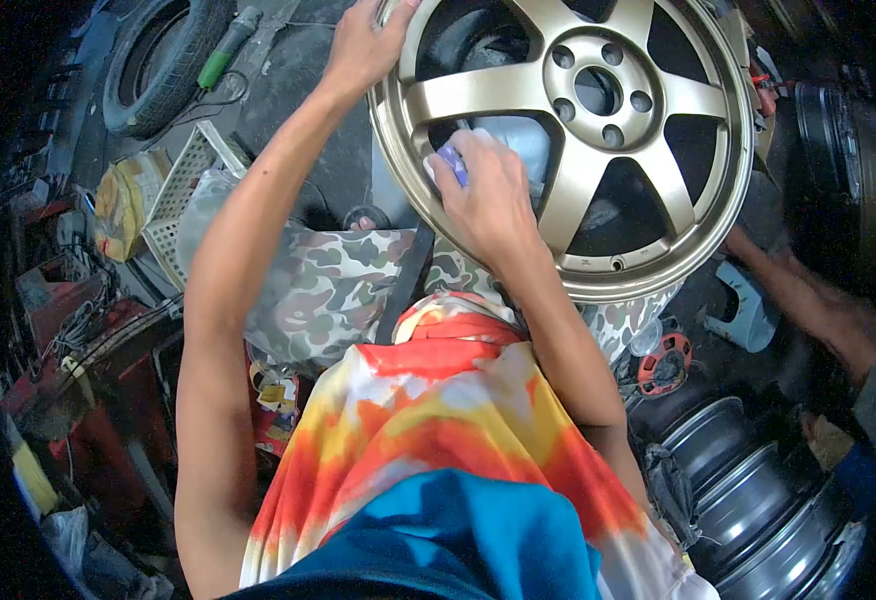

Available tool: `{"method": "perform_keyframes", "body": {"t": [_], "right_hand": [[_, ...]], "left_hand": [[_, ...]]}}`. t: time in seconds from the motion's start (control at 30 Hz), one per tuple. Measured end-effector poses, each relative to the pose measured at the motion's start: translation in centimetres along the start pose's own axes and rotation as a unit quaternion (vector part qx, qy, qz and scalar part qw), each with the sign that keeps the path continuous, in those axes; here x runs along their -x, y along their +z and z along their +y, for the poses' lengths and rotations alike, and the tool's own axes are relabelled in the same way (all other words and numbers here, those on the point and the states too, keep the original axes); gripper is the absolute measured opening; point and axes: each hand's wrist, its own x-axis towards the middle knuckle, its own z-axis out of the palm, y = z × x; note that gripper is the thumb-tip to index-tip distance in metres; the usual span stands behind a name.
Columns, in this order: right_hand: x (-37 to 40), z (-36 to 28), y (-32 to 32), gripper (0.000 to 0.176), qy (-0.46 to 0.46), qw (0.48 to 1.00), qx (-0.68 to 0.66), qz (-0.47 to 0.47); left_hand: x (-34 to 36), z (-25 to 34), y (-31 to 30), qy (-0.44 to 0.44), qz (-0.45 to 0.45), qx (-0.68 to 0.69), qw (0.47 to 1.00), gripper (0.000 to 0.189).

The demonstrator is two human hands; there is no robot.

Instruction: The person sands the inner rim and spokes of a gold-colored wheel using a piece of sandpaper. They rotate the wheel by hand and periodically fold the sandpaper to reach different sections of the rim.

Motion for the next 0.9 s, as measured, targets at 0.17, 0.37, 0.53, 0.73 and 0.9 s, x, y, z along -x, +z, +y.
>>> {"method": "perform_keyframes", "body": {"t": [0.17,0.37,0.53,0.73,0.9], "right_hand": [[0.7,0.7,-1.2,0.022,-0.018,0.999,-0.008,-0.050],[0.1,0.5,-1.3,0.024,-0.038,0.998,-0.033,-0.035],[-0.7,0.0,-0.3,0.025,-0.110,0.991,-0.037,0.069],[0.3,1.5,-1.8,0.027,-0.061,0.997,-0.045,-0.029],[-0.6,1.8,-0.1,0.027,-0.069,0.995,-0.068,0.026]], "left_hand": [[-0.2,-1.0,0.6,0.012,0.030,-0.012,0.999,0.037],[-0.2,-0.4,0.1,0.000,-0.004,-0.014,1.000,0.033],[-0.4,-0.5,0.2,0.020,0.000,-0.015,1.000,0.032],[-0.7,0.1,0.1,-0.052,-0.027,0.006,0.998,0.040],[-0.8,0.0,-0.1,-0.032,-0.029,0.016,0.999,0.041]]}}
